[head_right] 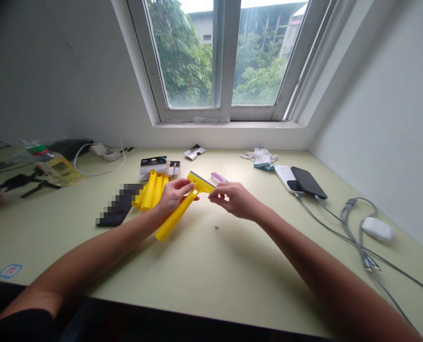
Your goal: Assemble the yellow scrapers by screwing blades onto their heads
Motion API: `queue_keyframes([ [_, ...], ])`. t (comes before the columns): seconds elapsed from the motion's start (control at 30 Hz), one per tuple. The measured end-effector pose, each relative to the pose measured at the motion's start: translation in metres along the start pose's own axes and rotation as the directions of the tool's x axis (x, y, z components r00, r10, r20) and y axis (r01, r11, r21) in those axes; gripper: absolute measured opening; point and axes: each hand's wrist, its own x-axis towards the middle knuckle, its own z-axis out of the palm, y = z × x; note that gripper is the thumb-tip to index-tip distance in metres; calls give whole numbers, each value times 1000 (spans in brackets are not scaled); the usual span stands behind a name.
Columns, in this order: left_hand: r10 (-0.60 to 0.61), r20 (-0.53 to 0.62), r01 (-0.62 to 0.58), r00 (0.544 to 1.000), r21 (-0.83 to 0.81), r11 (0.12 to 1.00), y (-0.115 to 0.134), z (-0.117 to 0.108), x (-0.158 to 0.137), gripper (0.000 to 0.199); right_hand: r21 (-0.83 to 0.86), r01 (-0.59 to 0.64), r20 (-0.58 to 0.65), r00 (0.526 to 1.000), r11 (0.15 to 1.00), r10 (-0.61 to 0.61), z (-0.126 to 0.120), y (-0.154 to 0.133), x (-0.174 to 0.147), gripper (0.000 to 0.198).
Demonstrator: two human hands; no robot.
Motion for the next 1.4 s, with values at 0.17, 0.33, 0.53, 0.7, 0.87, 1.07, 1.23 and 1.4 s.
queue_keyframes([
  [0.17,59,53,-60,997,15,998,4,9,-12,33,183,-35,-156,986,983,64,-3,-18,31,17],
  [0.33,83,81,-84,993,11,996,5,12,-17,31,183,-34,-200,977,982,71,1,-18,35,15],
  [0.53,87,83,-90,993,39,995,3,10,-17,30,150,-66,-181,979,986,93,2,-19,35,13],
  [0.7,110,65,-113,992,44,993,2,10,-17,30,145,-67,-210,973,987,97,6,-22,36,12],
  [0.87,114,58,-116,992,40,992,3,10,-17,29,124,-58,-249,965,991,88,10,-23,35,11],
  [1.07,121,72,-125,990,53,991,3,10,-17,29,121,-88,-234,965,989,115,10,-24,36,10],
  [1.23,154,88,-161,984,90,983,6,12,-22,28,258,-149,-223,952,955,209,8,-23,38,13],
  [1.4,155,95,-164,983,94,982,6,14,-25,29,430,-191,-161,945,882,283,9,-17,40,29],
])
